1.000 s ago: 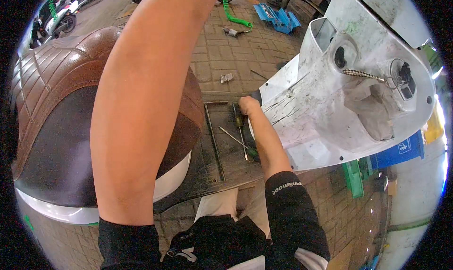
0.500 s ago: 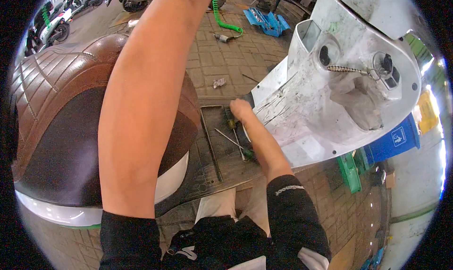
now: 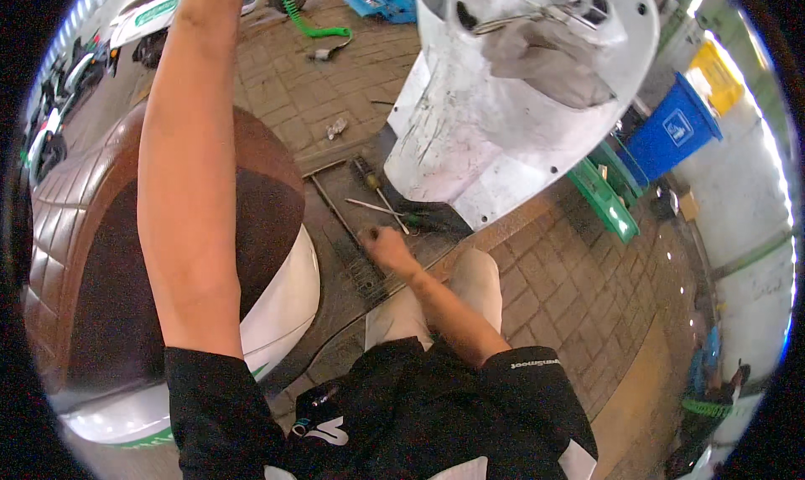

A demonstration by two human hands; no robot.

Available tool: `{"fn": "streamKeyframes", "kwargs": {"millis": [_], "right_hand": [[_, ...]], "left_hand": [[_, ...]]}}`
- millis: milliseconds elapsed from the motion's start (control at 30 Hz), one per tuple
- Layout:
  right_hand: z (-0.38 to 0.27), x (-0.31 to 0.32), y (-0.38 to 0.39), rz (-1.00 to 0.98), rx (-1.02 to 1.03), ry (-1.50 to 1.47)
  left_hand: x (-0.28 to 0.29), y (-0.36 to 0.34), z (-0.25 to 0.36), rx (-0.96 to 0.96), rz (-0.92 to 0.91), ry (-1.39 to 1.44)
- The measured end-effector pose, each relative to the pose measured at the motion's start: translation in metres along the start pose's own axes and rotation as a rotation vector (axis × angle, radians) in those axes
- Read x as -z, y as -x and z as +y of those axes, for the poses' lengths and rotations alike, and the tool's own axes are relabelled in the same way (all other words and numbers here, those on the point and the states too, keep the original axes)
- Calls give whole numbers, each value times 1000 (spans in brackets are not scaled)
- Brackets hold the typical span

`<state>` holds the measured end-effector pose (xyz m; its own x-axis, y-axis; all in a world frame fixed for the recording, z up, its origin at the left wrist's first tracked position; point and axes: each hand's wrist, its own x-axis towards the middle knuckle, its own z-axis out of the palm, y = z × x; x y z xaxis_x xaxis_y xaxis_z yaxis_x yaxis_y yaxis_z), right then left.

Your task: The person uses a screwdriver and a metal bar to remove components from a white electric scooter. The person first works on the front panel and headlight assembly before moving to the floorboard and internal wiring areas.

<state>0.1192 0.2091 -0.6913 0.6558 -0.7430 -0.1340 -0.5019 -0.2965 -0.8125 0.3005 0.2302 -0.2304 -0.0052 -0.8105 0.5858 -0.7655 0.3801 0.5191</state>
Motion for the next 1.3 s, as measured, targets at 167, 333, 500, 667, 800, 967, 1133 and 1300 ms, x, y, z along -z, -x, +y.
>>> {"fn": "streamKeyframes", "kwargs": {"millis": [167,333,500,667,800,967,1133,1300], "right_hand": [[-29,-29,4,-22,136,634],[-48,-20,6,-51,280,610],[-73,-5,18,29,293,523],[-115,45,62,110,479,219],[-105,97,104,-81,680,-137],[-68,90,136,285,702,-438],[-32,151,156,-119,447,-336],[-58,206,146,-310,659,-200]], "left_hand": [[3,7,-12,-6,55,155],[-11,5,-13,97,-5,202],[-8,10,-9,80,6,290],[-7,11,-36,185,74,110],[-27,14,-24,18,46,144],[-54,48,-22,59,424,84],[-139,151,-6,318,998,532],[-306,287,-15,502,870,1379]]}}
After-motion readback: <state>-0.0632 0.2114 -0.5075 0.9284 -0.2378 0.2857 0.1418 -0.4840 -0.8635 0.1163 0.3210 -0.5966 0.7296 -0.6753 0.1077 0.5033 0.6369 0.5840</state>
